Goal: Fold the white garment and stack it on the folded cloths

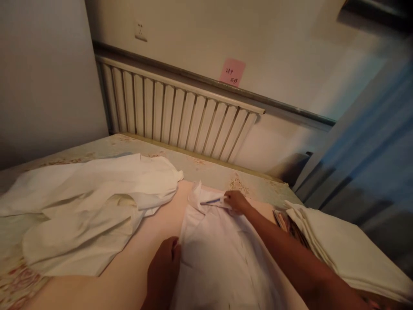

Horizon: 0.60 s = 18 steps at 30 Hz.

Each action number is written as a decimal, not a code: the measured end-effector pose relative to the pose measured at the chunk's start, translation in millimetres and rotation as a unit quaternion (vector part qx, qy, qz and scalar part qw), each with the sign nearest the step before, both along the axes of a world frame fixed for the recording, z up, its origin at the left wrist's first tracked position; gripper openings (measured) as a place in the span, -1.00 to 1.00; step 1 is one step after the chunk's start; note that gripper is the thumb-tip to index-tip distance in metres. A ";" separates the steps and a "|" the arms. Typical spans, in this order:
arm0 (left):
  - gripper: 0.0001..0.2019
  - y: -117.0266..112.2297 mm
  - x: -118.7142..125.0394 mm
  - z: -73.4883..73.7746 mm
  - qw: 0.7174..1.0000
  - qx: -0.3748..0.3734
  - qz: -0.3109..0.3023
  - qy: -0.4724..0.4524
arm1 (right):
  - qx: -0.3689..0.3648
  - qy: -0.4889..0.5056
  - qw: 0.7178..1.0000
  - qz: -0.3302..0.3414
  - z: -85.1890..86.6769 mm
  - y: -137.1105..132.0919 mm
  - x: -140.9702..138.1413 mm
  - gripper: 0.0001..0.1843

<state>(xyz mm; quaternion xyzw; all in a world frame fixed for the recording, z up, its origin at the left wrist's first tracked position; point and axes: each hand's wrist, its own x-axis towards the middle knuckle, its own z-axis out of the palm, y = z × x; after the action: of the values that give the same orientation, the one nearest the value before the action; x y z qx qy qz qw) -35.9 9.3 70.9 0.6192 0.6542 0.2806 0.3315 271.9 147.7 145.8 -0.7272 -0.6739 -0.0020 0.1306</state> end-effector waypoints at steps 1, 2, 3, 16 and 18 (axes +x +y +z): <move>-0.70 0.3 0.2 -1.3 1.000 -0.001 0.001 0.000 | 0.018 0.016 0.999 -0.029 11.3 21.6 7.3 -0.86; -0.70 0.8 0.3 -3.0 1.000 -0.003 0.002 0.000 | 0.043 0.032 0.997 -0.060 21.5 41.8 14.0 -0.80; -0.70 1.3 0.4 -4.8 1.000 -0.006 0.004 0.000 | 0.070 0.048 0.993 -0.086 29.4 59.3 19.7 -0.73; -0.70 3.9 0.9 -6.1 1.000 -0.001 0.008 0.003 | 0.110 0.202 0.972 -0.048 -40.0 34.8 2.1 -0.60; -0.71 4.1 0.8 -4.9 1.000 0.001 0.007 0.008 | 0.101 0.224 0.969 -0.028 -44.3 24.6 -7.4 -0.63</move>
<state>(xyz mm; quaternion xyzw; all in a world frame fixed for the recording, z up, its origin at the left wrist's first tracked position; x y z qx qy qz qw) -35.1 13.4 66.0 0.6172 0.6606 0.2784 0.3242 264.5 172.3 101.5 -0.7110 -0.6032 0.0892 0.3503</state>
